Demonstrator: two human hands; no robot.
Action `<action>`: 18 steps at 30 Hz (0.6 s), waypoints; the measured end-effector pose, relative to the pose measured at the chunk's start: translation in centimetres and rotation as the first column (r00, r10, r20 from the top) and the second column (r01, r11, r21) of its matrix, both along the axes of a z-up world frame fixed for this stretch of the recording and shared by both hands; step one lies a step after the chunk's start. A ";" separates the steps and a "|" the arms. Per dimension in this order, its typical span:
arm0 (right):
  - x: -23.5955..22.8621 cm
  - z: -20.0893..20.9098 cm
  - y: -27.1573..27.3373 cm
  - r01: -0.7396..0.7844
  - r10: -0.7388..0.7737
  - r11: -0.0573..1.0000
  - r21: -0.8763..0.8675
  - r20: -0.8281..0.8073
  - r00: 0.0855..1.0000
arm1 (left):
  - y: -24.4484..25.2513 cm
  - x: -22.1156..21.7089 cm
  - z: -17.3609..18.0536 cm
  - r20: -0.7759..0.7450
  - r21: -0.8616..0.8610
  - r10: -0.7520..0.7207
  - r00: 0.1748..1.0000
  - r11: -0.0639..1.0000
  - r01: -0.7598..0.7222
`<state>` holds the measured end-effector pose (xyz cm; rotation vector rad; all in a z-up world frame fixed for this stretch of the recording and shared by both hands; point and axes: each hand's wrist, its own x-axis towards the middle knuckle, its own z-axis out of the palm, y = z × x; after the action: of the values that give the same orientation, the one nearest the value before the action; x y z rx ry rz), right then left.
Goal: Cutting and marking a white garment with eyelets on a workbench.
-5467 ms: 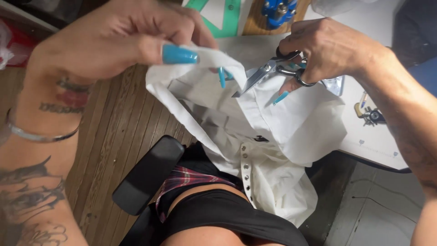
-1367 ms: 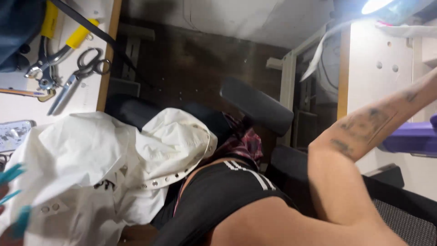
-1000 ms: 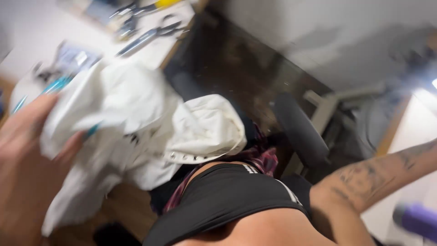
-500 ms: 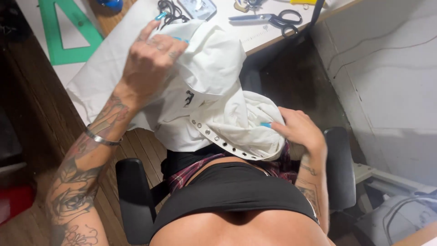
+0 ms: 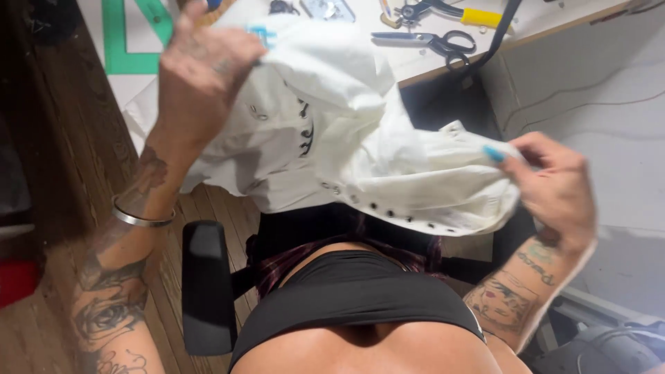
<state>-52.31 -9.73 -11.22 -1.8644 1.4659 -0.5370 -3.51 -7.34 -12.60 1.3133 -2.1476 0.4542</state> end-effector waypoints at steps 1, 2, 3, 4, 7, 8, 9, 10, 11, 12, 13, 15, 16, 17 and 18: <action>-0.8 -0.3 0.1 0.075 -0.068 0.994 -0.076 0.086 0.994 | 0.3 0.0 1.2 -0.087 -0.023 -0.034 0.996 0.999 0.032; -1.6 -0.7 0.2 0.154 -0.128 0.977 -0.144 0.179 0.976 | 0.7 0.1 2.4 -0.172 -0.051 -0.070 0.983 0.997 0.062; -3.3 -1.9 0.1 0.142 -0.114 0.978 -0.150 0.182 0.977 | 1.3 0.0 3.7 -0.169 -0.056 -0.059 0.984 0.997 0.050; -5.0 -3.0 0.0 0.217 -0.131 0.952 -0.214 0.357 0.925 | 2.0 -0.1 5.0 -0.242 -0.014 0.103 0.965 0.994 -0.110; -10.1 -7.6 -1.8 0.308 -0.128 0.905 -0.295 0.500 0.856 | 3.0 2.4 5.3 -0.325 -0.167 0.219 0.920 0.944 -0.284; -12.0 -9.3 -2.0 0.321 -0.145 0.892 -0.320 0.469 0.871 | 3.3 3.7 4.6 -0.327 -0.353 0.154 0.932 0.895 -0.272; -15.9 -11.2 -4.3 0.334 -0.165 0.878 -0.343 0.437 0.884 | 4.1 5.4 3.9 -0.328 -0.355 0.155 0.932 0.894 -0.274; -20.1 -13.2 -5.9 0.346 -0.186 0.864 -0.367 0.405 0.895 | 4.8 7.1 3.2 -0.511 -0.292 0.085 0.855 0.919 -0.266; -24.2 -15.3 -6.8 0.356 -0.207 0.848 -0.393 0.373 0.904 | 5.4 8.8 2.4 -0.675 -0.235 0.021 0.738 0.942 -0.241; -25.4 -16.3 -9.1 0.366 -0.229 0.831 -0.420 0.342 0.911 | 5.8 9.4 2.5 -0.675 -0.240 0.018 0.737 0.940 -0.244; -26.8 -17.0 -11.4 0.374 -0.251 0.813 -0.446 0.311 0.917 | 6.2 10.0 2.5 -0.744 -0.161 0.068 0.665 0.947 -0.278; -27.0 -17.3 -16.0 0.388 -0.297 0.776 -0.497 0.254 0.920 | 6.8 11.1 2.7 -0.799 -0.082 0.119 0.589 0.949 -0.303; -25.6 -17.4 -18.1 0.394 -0.321 0.758 -0.520 0.229 0.919 | 7.0 11.5 3.0 -0.783 0.024 0.249 0.570 0.928 -0.373; -24.7 -17.6 -19.2 0.400 -0.352 0.743 -0.537 0.195 0.915 | 7.3 11.7 3.0 -0.750 0.141 0.381 0.540 0.890 -0.433; -22.3 -17.7 -18.5 0.405 -0.384 0.728 -0.554 0.161 0.909 | 7.4 11.9 2.6 -0.748 0.148 0.386 0.540 0.890 -0.431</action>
<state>-74.66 -28.24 -28.94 -1.9514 1.8303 -1.3517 8.41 0.06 -9.98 1.6051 -1.0955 0.0740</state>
